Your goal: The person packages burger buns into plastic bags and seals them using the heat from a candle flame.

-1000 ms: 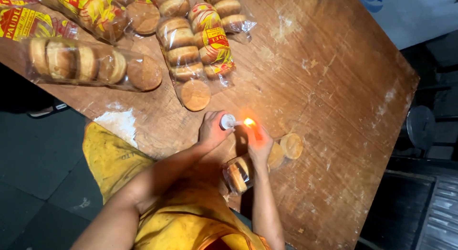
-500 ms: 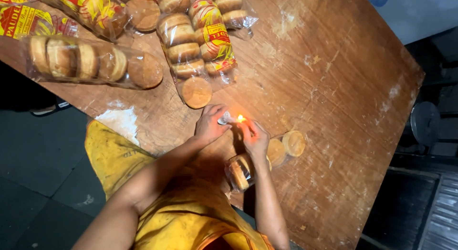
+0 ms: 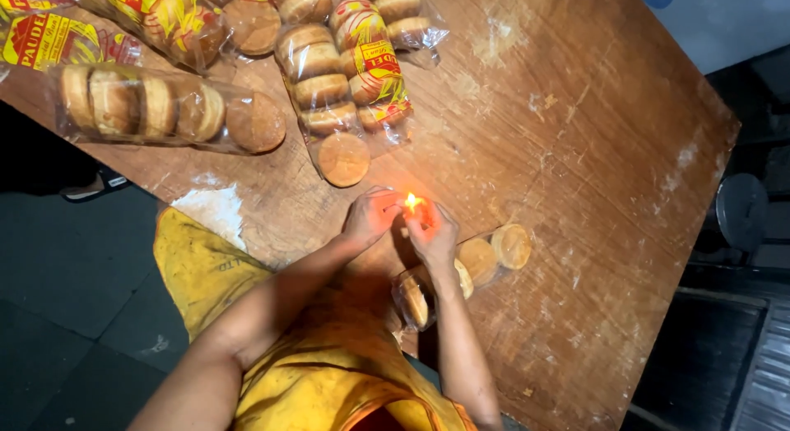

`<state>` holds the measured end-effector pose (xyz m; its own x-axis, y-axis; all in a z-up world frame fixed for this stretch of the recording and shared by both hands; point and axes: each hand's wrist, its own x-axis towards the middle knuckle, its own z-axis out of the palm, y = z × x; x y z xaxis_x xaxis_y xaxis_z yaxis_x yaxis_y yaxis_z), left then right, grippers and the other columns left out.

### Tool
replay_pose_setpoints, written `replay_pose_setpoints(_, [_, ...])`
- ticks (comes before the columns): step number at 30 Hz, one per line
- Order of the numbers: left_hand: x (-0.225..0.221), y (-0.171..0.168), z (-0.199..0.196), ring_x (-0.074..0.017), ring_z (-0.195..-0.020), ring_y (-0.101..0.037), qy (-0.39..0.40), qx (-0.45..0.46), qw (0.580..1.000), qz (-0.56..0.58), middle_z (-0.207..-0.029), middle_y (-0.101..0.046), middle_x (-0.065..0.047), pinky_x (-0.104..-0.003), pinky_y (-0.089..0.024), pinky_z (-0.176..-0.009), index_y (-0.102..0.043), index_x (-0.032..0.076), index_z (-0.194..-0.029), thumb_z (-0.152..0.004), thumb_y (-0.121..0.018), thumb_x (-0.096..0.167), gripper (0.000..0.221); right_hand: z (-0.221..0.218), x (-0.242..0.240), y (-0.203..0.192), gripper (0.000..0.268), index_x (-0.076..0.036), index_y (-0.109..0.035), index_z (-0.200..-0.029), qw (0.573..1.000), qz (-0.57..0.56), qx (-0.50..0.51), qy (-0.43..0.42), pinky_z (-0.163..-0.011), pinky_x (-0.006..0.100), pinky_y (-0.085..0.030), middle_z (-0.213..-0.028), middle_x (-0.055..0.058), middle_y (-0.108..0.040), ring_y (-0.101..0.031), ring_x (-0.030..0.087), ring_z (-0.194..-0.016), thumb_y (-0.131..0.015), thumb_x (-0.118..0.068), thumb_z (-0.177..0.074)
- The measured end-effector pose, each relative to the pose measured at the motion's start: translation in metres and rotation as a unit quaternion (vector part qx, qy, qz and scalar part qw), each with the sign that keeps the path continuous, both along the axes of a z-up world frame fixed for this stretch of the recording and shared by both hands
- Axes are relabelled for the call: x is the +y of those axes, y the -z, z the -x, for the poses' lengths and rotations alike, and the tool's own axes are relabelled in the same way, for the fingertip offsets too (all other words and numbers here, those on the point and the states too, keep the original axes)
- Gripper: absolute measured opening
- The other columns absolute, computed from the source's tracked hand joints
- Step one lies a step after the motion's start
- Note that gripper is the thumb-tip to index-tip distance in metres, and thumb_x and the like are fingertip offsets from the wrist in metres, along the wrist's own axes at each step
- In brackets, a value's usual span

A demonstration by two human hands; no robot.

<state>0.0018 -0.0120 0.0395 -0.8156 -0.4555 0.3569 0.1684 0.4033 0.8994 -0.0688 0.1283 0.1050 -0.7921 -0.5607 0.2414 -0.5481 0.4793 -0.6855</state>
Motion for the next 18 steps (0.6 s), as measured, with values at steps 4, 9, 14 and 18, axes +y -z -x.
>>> replay_pose_setpoints(4, [-0.001,0.0,0.0,-0.0327,-0.094,-0.068,0.0,-0.031,0.999,-0.025,-0.094,-0.072,-0.011,-0.042,-0.055,-0.082,-0.074,0.008,-0.094,-0.084,-0.069,0.007,0.012,-0.002,-0.003,0.009,0.029,-0.006,-0.073,-0.111,0.999,-0.032,0.023,0.021,-0.067,0.037,-0.054,-0.087,0.017,-0.072,-0.068,0.023,-0.076,-0.073,-0.015,-0.084])
replay_pose_setpoints(9, [-0.002,0.013,0.002,-0.035,-0.097,-0.067,-0.003,0.0,1.0,-0.003,-0.095,-0.07,-0.014,-0.044,-0.055,-0.081,-0.07,0.006,-0.094,-0.083,-0.067,0.006,0.011,0.003,0.002,0.047,0.024,-0.003,-0.073,-0.117,0.96,0.078,-0.264,0.055,-0.067,0.028,-0.056,-0.09,0.012,-0.077,-0.072,0.013,-0.073,-0.062,-0.013,-0.097])
replay_pose_setpoints(14, [0.0,0.005,0.002,-0.0361,-0.092,-0.067,0.017,-0.048,0.998,-0.021,-0.091,-0.07,-0.016,-0.044,-0.054,-0.078,-0.069,0.003,-0.09,-0.088,-0.065,0.005,0.005,0.005,0.017,0.07,0.019,0.007,-0.073,-0.112,0.907,0.207,-0.361,0.065,-0.07,0.025,-0.056,-0.091,0.011,-0.077,-0.07,0.013,-0.077,-0.062,-0.005,-0.101])
replay_pose_setpoints(18, [-0.002,0.002,0.003,-0.0358,-0.089,-0.067,0.003,-0.03,0.999,-0.031,-0.09,-0.07,-0.015,-0.043,-0.054,-0.076,-0.071,0.003,-0.092,-0.086,-0.063,0.006,0.01,0.007,0.016,0.068,0.019,0.005,-0.074,-0.11,0.915,0.175,-0.355,0.077,-0.066,0.026,-0.056,-0.088,0.01,-0.077,-0.071,0.012,-0.073,-0.065,-0.007,-0.098])
